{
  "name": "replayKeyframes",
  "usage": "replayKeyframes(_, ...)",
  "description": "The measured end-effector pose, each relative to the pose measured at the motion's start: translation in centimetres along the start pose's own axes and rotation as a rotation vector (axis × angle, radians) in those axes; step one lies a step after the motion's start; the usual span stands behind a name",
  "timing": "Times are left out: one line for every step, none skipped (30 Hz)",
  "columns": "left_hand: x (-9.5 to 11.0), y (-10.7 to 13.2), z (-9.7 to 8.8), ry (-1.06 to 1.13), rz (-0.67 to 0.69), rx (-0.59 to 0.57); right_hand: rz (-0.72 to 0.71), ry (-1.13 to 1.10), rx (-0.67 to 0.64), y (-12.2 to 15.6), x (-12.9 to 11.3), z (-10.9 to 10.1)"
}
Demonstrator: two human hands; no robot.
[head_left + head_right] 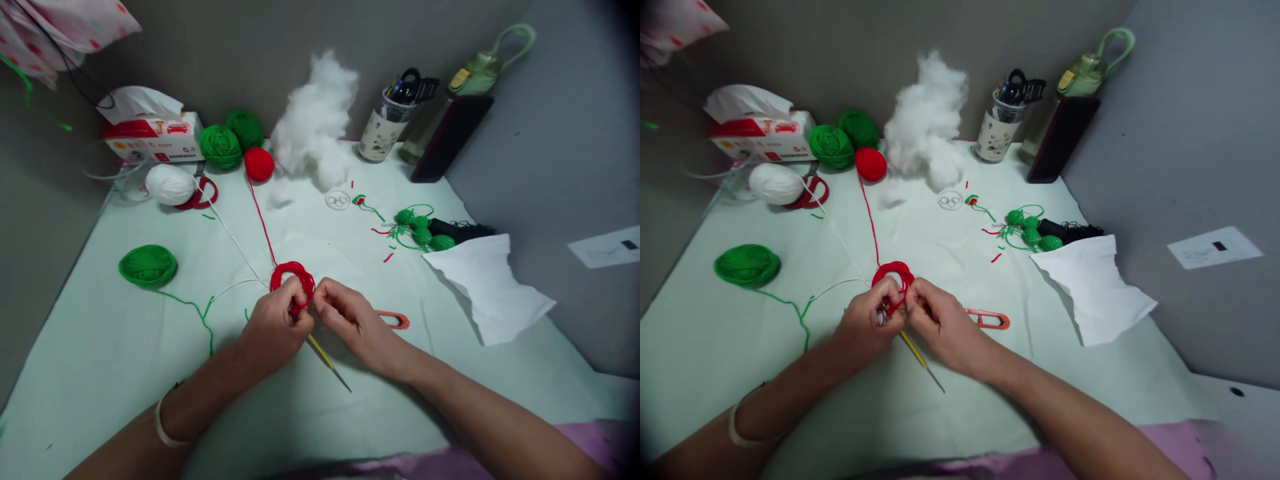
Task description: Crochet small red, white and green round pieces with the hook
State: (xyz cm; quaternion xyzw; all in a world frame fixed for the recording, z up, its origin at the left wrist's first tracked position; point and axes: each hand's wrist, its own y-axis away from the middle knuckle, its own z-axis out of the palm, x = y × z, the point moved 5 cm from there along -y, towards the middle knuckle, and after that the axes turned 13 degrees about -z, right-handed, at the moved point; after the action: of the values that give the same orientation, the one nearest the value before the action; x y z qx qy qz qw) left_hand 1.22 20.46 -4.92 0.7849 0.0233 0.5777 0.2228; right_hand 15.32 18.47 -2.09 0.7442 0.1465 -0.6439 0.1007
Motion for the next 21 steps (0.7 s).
replayKeyframes(0.0, 0.0, 0.0, 0.021, -0.002, -0.01, 0.001, -0.006, 0.005, 0.0, 0.1, -0.1)
replayKeyframes(-0.1, 0.0, -0.1, 0.047, -0.003, -0.024, 0.003, -0.027, 0.012, 0.0, 0.3, -0.1)
replayKeyframes(-0.2, -0.1, -0.2, 0.081, -0.003, -0.045, 0.013, -0.065, 0.019, -0.1, 0.5, -0.2)
replayKeyframes(-0.2, -0.1, -0.2, 0.122, -0.003, -0.072, 0.027, -0.122, 0.025, -0.2, 0.8, -0.3)
replayKeyframes(-0.3, -0.2, -0.3, 0.167, -0.003, -0.104, 0.046, -0.199, 0.036, -0.4, 1.1, -0.4)
replayKeyframes(-0.4, -0.4, -0.3, 0.212, -0.002, -0.14, 0.068, -0.29, 0.054, -0.5, 1.4, -0.5)
replayKeyframes(-0.4, -0.5, -0.4, 0.254, -0.003, -0.176, 0.091, -0.381, 0.078, -0.7, 1.7, -0.7)
replayKeyframes(-0.5, -0.6, -0.4, 0.29, -0.006, -0.207, 0.107, -0.46, 0.109, -0.8, 1.8, -0.8)
replayKeyframes(-0.5, -0.6, -0.4, 0.32, -0.009, -0.231, 0.115, -0.516, 0.143, -0.9, 1.9, -1.0)
replayKeyframes(-0.6, -0.7, -0.5, 0.344, -0.012, -0.246, 0.114, -0.544, 0.173, -1.0, 1.9, -1.2)
replayKeyframes(-0.6, -0.7, -0.5, 0.364, -0.017, -0.253, 0.106, -0.546, 0.192, -1.0, 1.8, -1.3)
replayKeyframes(-0.6, -0.6, -0.6, 0.385, -0.027, -0.254, 0.091, -0.527, 0.198, -0.9, 1.7, -1.3)
replayKeyframes(-0.6, -0.6, -0.7, 0.403, -0.04, -0.248, 0.074, -0.496, 0.194, -0.9, 1.5, -1.3)
replayKeyframes(-0.7, -0.5, -0.9, 0.413, -0.056, -0.237, 0.058, -0.458, 0.182, -0.8, 1.2, -1.3)
replayKeyframes(-0.7, -0.4, -1.2, 0.408, -0.071, -0.221, 0.044, -0.42, 0.165, -0.7, 1.0, -1.2)
replayKeyframes(-0.7, -0.4, -1.6, 0.386, -0.08, -0.205, 0.031, -0.388, 0.145, -0.6, 0.8, -1.1)
replayKeyframes(-0.8, -0.3, -2.2, 0.336, -0.086, -0.189, 0.021, -0.362, 0.125, -0.5, 0.6, -1.0)
replayKeyframes(-0.7, -0.2, -2.8, 0.254, -0.077, -0.17, 0.014, -0.339, 0.109, -0.5, 0.5, -0.9)
replayKeyframes(-0.6, -0.1, -3.5, 0.145, -0.055, -0.152, 0.005, -0.313, 0.095, -0.5, 0.4, -0.9)
replayKeyframes(-0.5, 0.0, -4.3, -0.003, -0.025, -0.122, -0.009, -0.274, 0.086, -0.4, 0.3, -0.9)
replayKeyframes(-0.1, 0.2, -5.0, -0.176, 0.051, -0.061, -0.029, -0.21, 0.08, -0.4, 0.2, -1.0)
